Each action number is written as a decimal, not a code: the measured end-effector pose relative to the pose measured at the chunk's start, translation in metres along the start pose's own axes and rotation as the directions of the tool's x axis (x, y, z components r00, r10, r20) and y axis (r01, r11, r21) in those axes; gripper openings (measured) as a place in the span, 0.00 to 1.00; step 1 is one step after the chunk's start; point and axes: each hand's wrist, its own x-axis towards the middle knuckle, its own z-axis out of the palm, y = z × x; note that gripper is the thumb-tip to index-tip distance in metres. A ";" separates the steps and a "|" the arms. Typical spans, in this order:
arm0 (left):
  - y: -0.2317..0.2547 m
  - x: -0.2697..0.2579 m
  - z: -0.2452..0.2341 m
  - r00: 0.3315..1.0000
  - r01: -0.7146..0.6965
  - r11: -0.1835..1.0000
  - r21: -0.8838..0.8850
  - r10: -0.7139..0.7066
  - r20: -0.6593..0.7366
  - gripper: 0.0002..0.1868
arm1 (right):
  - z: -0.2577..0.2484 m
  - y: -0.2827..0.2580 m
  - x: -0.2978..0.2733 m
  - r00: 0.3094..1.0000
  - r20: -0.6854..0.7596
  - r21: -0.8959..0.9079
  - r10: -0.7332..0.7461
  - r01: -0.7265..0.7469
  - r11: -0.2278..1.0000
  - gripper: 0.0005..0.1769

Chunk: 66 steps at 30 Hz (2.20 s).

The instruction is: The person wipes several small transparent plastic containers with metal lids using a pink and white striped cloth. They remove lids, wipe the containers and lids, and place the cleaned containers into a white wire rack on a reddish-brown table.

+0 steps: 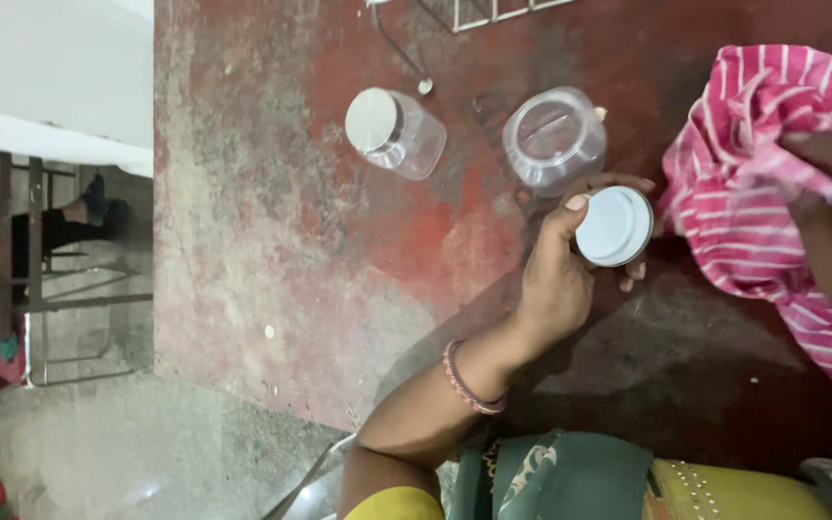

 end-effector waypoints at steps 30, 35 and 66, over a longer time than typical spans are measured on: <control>-0.045 0.022 0.026 0.941 -0.316 0.863 0.395 0.339 0.011 0.35 | 0.008 -0.049 0.003 0.998 -0.032 -0.043 -0.052 0.051 0.998 0.21; -0.045 0.022 0.029 0.934 -0.285 0.784 0.552 0.355 -0.023 0.32 | 0.006 -0.058 0.000 0.971 -0.054 -0.552 -0.235 0.167 0.817 0.18; -0.054 0.017 0.030 0.882 -0.459 0.718 0.523 0.441 0.168 0.18 | 0.005 -0.033 -0.004 0.930 -0.316 -0.273 -0.191 0.103 0.956 0.20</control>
